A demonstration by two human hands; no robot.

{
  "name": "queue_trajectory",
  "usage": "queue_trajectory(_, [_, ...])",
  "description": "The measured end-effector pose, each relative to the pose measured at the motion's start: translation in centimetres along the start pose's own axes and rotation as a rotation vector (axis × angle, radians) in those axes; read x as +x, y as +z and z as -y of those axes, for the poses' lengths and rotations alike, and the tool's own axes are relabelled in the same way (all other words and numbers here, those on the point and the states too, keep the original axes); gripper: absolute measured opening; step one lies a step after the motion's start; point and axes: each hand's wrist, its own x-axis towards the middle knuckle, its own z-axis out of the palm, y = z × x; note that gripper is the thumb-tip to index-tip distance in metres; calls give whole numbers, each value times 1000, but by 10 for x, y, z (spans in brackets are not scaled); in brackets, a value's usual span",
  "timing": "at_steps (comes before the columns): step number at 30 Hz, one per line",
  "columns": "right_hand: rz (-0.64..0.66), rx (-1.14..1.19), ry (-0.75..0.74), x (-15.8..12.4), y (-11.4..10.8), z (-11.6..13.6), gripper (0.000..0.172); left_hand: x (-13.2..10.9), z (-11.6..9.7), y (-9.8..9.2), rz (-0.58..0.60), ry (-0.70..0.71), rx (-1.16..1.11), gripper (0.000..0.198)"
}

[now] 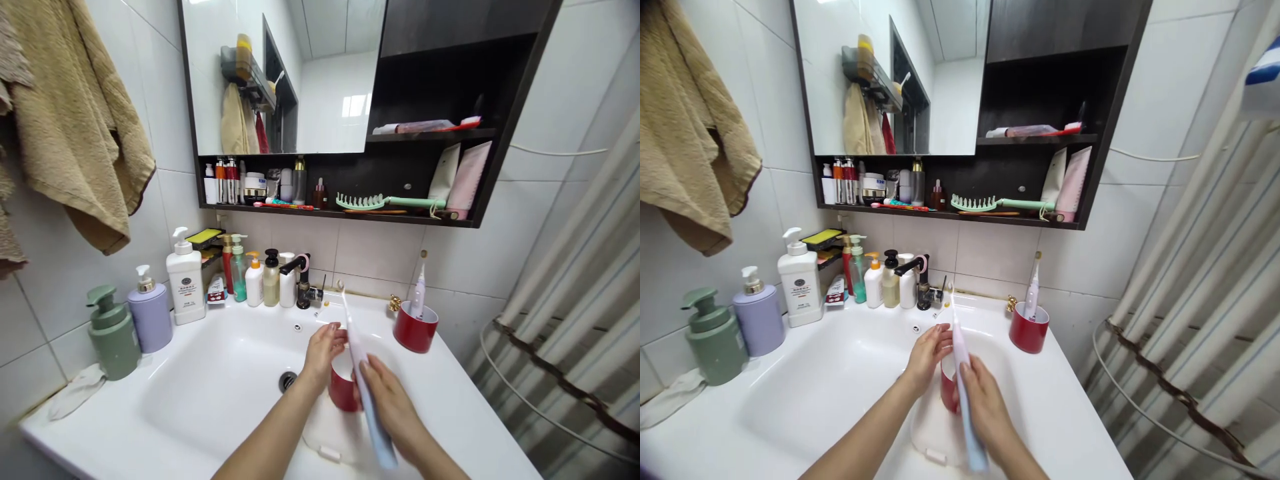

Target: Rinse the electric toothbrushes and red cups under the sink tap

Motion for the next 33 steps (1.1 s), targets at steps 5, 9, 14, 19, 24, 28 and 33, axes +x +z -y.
queue_trajectory(5, [182, 126, 194, -12, 19, -22, 21, -2, 4, 1, 12, -176, -242, 20])
queue_trajectory(9, [98, -101, 91, -3, 18, -28, 19, -1, 4, 0, -87, -184, -269, 14])
queue_trajectory(14, [226, 50, 217, -3, 20, -28, 23, 1, 4, 1, -188, -200, -283, 9])
queue_trajectory(19, [114, -99, 126, -5, 24, -31, 19, 0, 5, 1, -215, -192, -297, 8])
queue_trajectory(24, [192, 26, 211, -5, 27, -32, 21, 0, 5, 0, -256, -227, -306, 6])
queue_trajectory(28, [97, -116, 131, -4, 29, -32, 19, 1, 5, 0, -264, -219, -305, 7])
queue_trajectory(33, [183, 66, 228, -6, 29, -31, 23, 2, 6, -1, -269, -239, -328, 8])
